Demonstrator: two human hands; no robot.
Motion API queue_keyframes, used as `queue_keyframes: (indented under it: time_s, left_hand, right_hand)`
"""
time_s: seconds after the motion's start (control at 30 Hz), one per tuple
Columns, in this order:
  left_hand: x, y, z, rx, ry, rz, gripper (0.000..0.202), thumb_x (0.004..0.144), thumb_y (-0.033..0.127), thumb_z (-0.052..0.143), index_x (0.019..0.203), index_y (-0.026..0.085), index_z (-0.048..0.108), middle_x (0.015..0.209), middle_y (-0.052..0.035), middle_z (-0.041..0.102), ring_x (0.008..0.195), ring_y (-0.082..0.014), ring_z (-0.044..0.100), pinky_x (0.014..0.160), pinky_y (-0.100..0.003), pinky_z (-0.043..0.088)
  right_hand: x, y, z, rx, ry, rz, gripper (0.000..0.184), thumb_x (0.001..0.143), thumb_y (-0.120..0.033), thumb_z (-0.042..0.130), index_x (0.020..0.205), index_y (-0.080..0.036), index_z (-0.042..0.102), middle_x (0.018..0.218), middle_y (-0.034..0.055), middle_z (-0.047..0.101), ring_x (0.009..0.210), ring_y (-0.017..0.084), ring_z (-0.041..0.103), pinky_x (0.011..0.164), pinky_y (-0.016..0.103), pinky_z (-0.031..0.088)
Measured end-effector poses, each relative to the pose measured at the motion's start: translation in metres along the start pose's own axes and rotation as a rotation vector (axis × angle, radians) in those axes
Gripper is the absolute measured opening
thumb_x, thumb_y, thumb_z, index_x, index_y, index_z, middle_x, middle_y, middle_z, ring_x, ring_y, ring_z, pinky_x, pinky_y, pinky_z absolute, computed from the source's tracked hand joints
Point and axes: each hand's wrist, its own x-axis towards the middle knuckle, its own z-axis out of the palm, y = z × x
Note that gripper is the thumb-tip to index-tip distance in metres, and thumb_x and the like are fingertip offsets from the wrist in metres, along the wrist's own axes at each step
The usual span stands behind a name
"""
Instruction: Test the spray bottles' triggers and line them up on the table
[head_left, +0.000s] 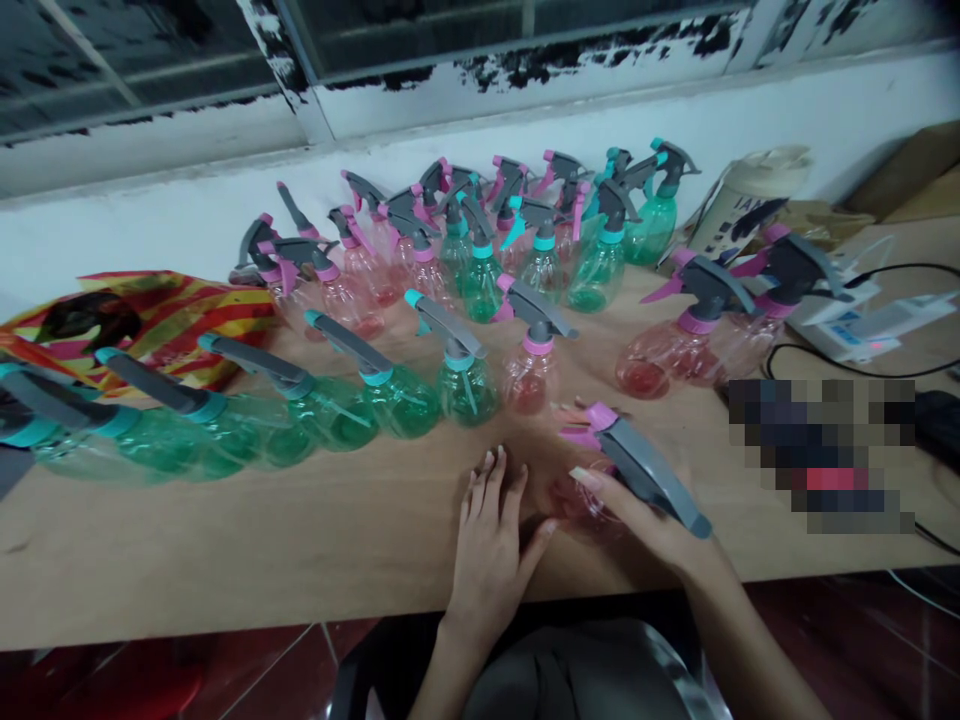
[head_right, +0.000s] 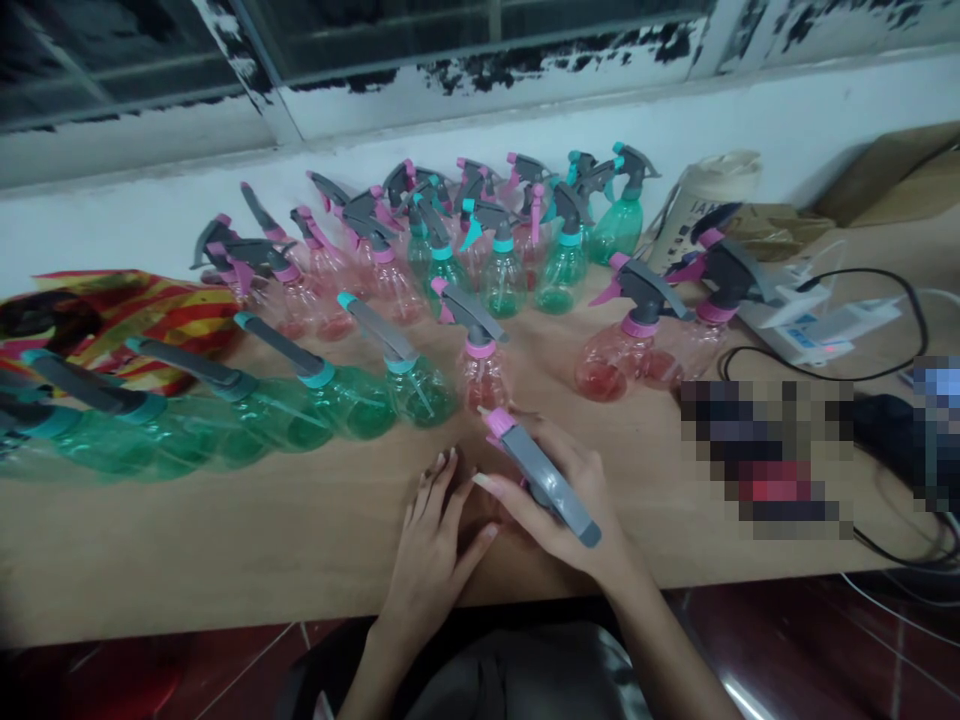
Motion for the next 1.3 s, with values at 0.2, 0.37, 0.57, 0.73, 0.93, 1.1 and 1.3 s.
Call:
queue_keyframes:
  time_s: [0.2,0.37,0.57,0.73,0.93,1.1,1.3]
  left_hand:
    - [-0.0004,0.0003,0.0001,0.018,0.011,0.009,0.056,0.096,0.043,0.049,0.143,0.016,0.037,0.156,-0.0165,0.033,0.145,-0.0288,0.028,0.113,-0.052,0.033]
    - [-0.0005,-0.0002,0.0019,0.026,0.023,0.017,0.056,0.096,0.042,0.049,0.144,0.015,0.035,0.155,-0.0176,0.033,0.145,-0.0293,0.028,0.112,-0.053,0.035]
    - [-0.0009,0.0002,0.0004,0.014,0.011,0.007,0.058,0.096,0.045,0.047,0.145,0.016,0.034,0.156,-0.0173,0.033,0.145,-0.0301,0.028,0.112,-0.053,0.035]
    - [-0.0008,0.0002,0.0007,0.005,0.011,-0.002,0.057,0.096,0.045,0.048,0.144,0.017,0.035,0.156,-0.0165,0.033,0.144,-0.0303,0.030,0.111,-0.053,0.036]
    - [-0.0008,0.0002,0.0004,0.014,0.014,0.007,0.058,0.096,0.044,0.049,0.144,0.016,0.035,0.156,-0.0169,0.033,0.144,-0.0300,0.029,0.111,-0.053,0.035]
    - [-0.0008,0.0000,-0.0001,0.021,0.016,0.008,0.057,0.096,0.044,0.048,0.144,0.016,0.036,0.156,-0.0167,0.033,0.144,-0.0295,0.029,0.112,-0.053,0.034]
    - [-0.0008,-0.0003,0.0009,0.022,0.017,0.009,0.056,0.096,0.043,0.049,0.144,0.017,0.036,0.156,-0.0164,0.033,0.145,-0.0293,0.029,0.113,-0.052,0.034]
  right_hand:
    - [-0.0016,0.0008,-0.0001,-0.010,0.005,-0.010,0.034,0.086,-0.033,0.064,0.120,-0.032,0.061,0.119,0.0025,0.069,0.106,0.026,0.068,0.091,0.040,0.057]
    - [-0.0035,0.0041,0.0006,-0.030,0.013,0.002,0.035,0.086,-0.033,0.064,0.122,-0.033,0.062,0.115,0.0029,0.071,0.098,0.026,0.070,0.089,0.042,0.058]
    - [-0.0019,0.0022,-0.0002,-0.047,0.013,-0.022,0.031,0.087,-0.033,0.063,0.118,-0.032,0.063,0.115,0.0032,0.071,0.102,0.026,0.069,0.090,0.043,0.058]
    - [-0.0021,0.0009,0.0009,-0.083,0.040,-0.035,0.030,0.087,-0.033,0.063,0.116,-0.033,0.064,0.106,0.0031,0.074,0.094,0.026,0.071,0.085,0.042,0.059]
    - [-0.0015,-0.0007,0.0008,-0.092,0.033,-0.055,0.028,0.089,-0.033,0.061,0.116,-0.034,0.064,0.102,0.0017,0.074,0.093,0.025,0.072,0.084,0.041,0.060]
    - [0.0014,-0.0003,-0.0003,-0.084,0.023,-0.095,0.024,0.088,-0.032,0.061,0.112,-0.030,0.065,0.101,0.0026,0.074,0.093,0.025,0.072,0.082,0.039,0.060]
    - [0.0019,0.0015,-0.0005,-0.097,0.008,-0.086,0.031,0.086,-0.037,0.063,0.116,-0.031,0.064,0.103,0.0034,0.074,0.082,0.025,0.073,0.074,0.040,0.062]
